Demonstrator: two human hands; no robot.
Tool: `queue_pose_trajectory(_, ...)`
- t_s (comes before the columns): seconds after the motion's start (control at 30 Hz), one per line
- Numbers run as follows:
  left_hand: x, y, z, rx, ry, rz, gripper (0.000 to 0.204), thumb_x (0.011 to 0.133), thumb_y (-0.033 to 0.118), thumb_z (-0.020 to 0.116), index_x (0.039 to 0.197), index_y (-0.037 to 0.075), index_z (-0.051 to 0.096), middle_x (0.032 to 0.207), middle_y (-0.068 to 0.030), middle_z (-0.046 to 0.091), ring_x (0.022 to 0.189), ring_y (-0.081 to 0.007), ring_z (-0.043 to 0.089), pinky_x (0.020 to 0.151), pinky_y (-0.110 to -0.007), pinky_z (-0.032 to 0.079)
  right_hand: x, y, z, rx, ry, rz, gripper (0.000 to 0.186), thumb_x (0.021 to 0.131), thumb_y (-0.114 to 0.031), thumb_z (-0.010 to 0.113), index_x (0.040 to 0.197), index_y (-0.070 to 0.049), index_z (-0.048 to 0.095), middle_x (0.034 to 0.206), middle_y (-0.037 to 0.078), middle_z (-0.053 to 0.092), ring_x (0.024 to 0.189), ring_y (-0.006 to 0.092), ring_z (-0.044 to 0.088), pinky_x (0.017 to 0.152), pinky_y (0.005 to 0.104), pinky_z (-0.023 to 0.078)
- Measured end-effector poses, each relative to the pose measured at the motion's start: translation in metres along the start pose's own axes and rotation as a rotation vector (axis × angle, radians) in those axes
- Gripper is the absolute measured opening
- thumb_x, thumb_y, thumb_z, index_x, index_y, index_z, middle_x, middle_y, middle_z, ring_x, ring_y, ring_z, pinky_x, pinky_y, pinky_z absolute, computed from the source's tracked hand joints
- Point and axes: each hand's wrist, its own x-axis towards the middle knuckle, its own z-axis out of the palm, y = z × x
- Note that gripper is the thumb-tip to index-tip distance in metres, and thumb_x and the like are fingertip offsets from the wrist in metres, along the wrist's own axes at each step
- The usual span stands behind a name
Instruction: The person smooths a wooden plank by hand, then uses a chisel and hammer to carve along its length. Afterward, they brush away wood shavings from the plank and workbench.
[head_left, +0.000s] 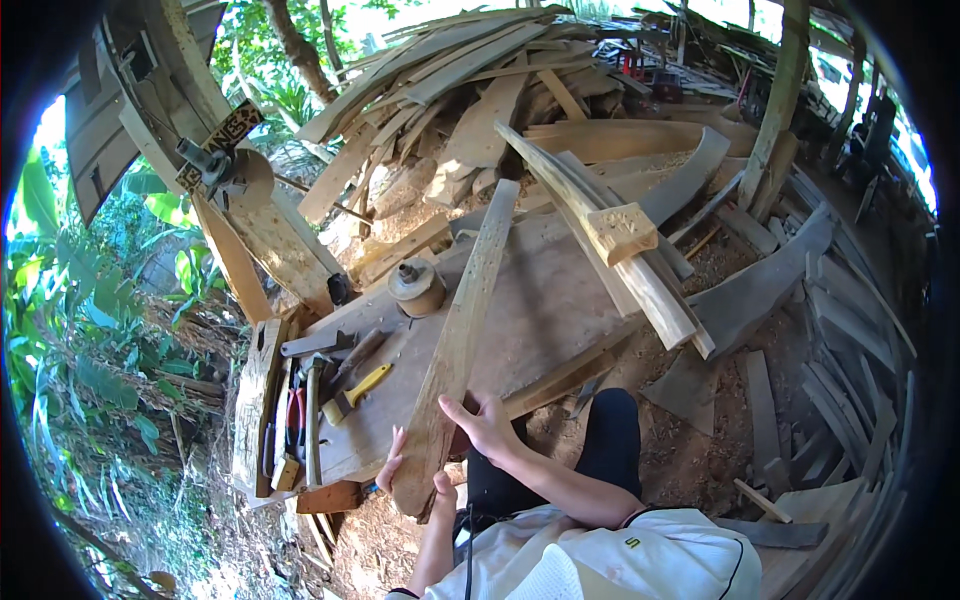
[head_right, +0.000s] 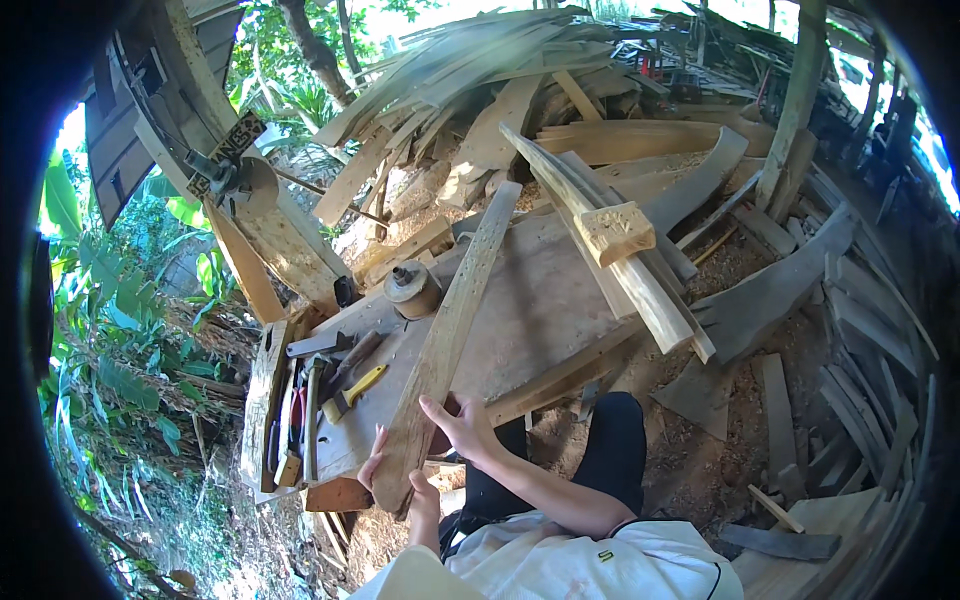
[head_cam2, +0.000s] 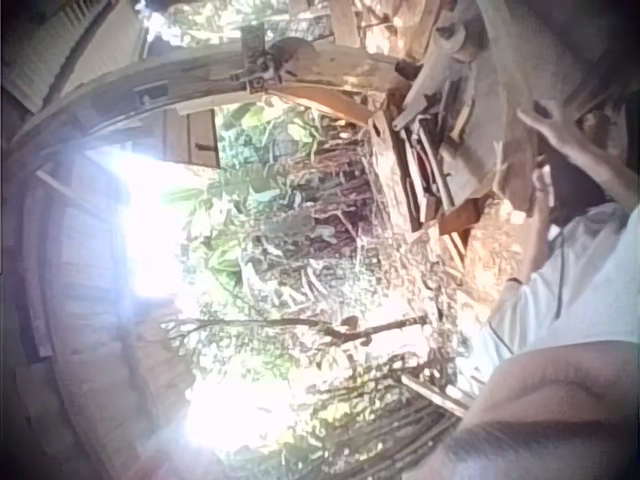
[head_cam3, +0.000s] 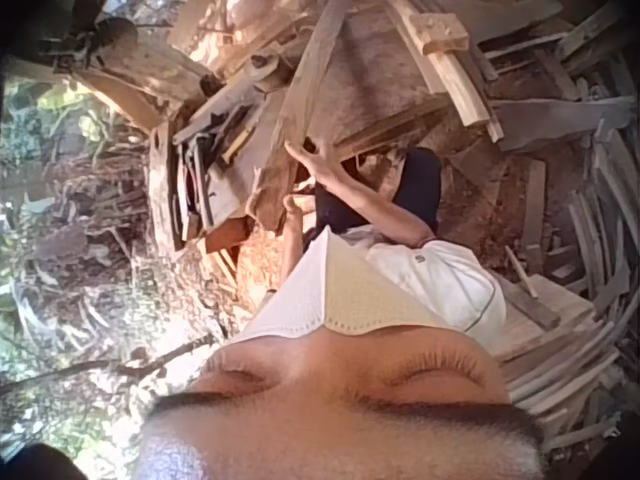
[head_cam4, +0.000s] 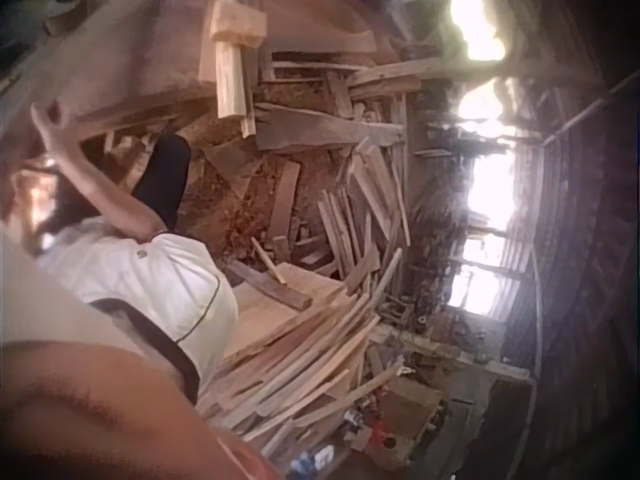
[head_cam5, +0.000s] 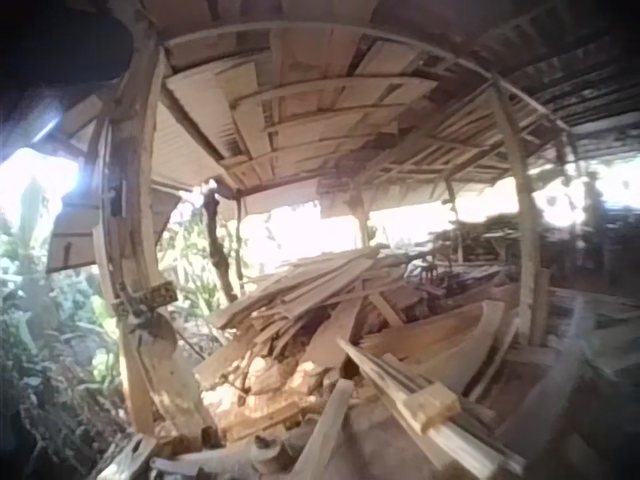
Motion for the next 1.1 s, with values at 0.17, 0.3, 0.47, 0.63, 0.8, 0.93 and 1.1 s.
queue_pose_trajectory(0.17, 0.004, 0.002, -0.005, -0.009, 0.041, 0.014, 0.082, 0.080, 0.067, 0.072, 0.121, 0.009, 0.032, 0.132, -0.0271, 0.053, 0.126, -0.0370, 0.053, 0.108, -0.050, 0.044, 0.008, -0.003, -0.022, -0.107, -0.115, -0.036, 0.047, 0.099, -0.036, 0.069, 0.122, 0.004, 0.064, 0.108, 0.006, 0.071, 0.096, 0.0124, 0.063, 0.086, 0.0297, 0.051)
queue_pose_trajectory(0.3, 0.005, 0.002, -0.016, -0.006, 0.128, 0.032, 0.082, 0.080, 0.073, 0.065, 0.117, 0.008, 0.033, 0.124, -0.0275, 0.057, 0.118, -0.0367, 0.057, 0.103, -0.051, 0.047, 0.001, -0.042, -0.057, -0.561, -0.288, -0.125, 0.041, 0.096, -0.038, 0.071, 0.106, 0.002, 0.071, 0.093, 0.008, 0.074, 0.086, 0.0129, 0.066, 0.078, 0.0315, 0.053)
queue_pose_trajectory(0.47, 0.019, 0.013, -0.045, 0.014, 0.258, 0.063, 0.084, 0.080, 0.081, 0.057, 0.112, 0.006, 0.034, 0.114, -0.0280, 0.061, 0.109, -0.0364, 0.063, 0.098, -0.051, 0.052, -0.003, -0.112, -0.052, -0.738, -0.050, -0.682, 0.019, 0.095, -0.011, 0.068, 0.112, -0.005, 0.073, 0.109, 0.010, 0.075, 0.100, 0.0199, 0.071, 0.088, 0.0346, 0.056)
queue_pose_trajectory(0.63, 0.037, 0.024, -0.063, 0.067, 0.412, 0.149, 0.090, 0.080, 0.091, 0.044, 0.105, 0.005, 0.035, 0.097, -0.0289, 0.065, 0.090, -0.0358, 0.069, 0.083, -0.051, 0.059, 0.008, -0.081, 0.020, -0.922, -0.582, -1.091, 0.047, 0.086, -0.007, 0.072, 0.132, -0.016, 0.065, 0.132, 0.007, 0.067, 0.128, 0.0243, 0.060, 0.111, 0.0400, 0.049)
queue_pose_trajectory(0.8, 0.046, 0.033, -0.081, -0.014, 0.452, 0.179, 0.076, 0.088, 0.082, 0.039, 0.103, 0.008, 0.038, 0.090, -0.0310, 0.065, 0.087, -0.0366, 0.068, 0.081, -0.047, 0.056, 0.076, -0.085, -0.014, -0.999, -0.405, -0.765, 0.033, 0.097, -0.016, 0.063, 0.130, -0.010, 0.065, 0.129, 0.014, 0.068, 0.116, 0.0295, 0.067, 0.102, 0.0412, 0.054)
queue_pose_trajectory(0.93, 0.056, 0.043, -0.087, -0.086, 0.556, 0.244, 0.062, 0.091, 0.070, 0.048, 0.101, 0.009, 0.039, 0.082, -0.0201, 0.058, 0.073, -0.0286, 0.060, 0.072, -0.042, 0.052, 0.057, -0.076, 0.009, -1.025, -0.532, -0.864, 0.032, 0.103, -0.022, 0.056, 0.130, -0.007, 0.064, 0.127, 0.018, 0.067, 0.102, 0.0328, 0.072, 0.088, 0.0422, 0.059)
queue_pose_trajectory(1.1, 0.067, 0.035, -0.126, -0.151, 0.580, 0.296, 0.057, 0.092, 0.070, 0.047, 0.103, 0.014, 0.045, 0.079, -0.0161, 0.055, 0.068, -0.0270, 0.054, 0.066, -0.041, 0.046, 0.072, -0.095, 0.005, -0.969, -0.511, -0.617, 0.036, 0.106, -0.030, 0.052, 0.130, -0.007, 0.064, 0.128, 0.014, 0.068, 0.096, 0.0312, 0.074, 0.080, 0.0390, 0.061)
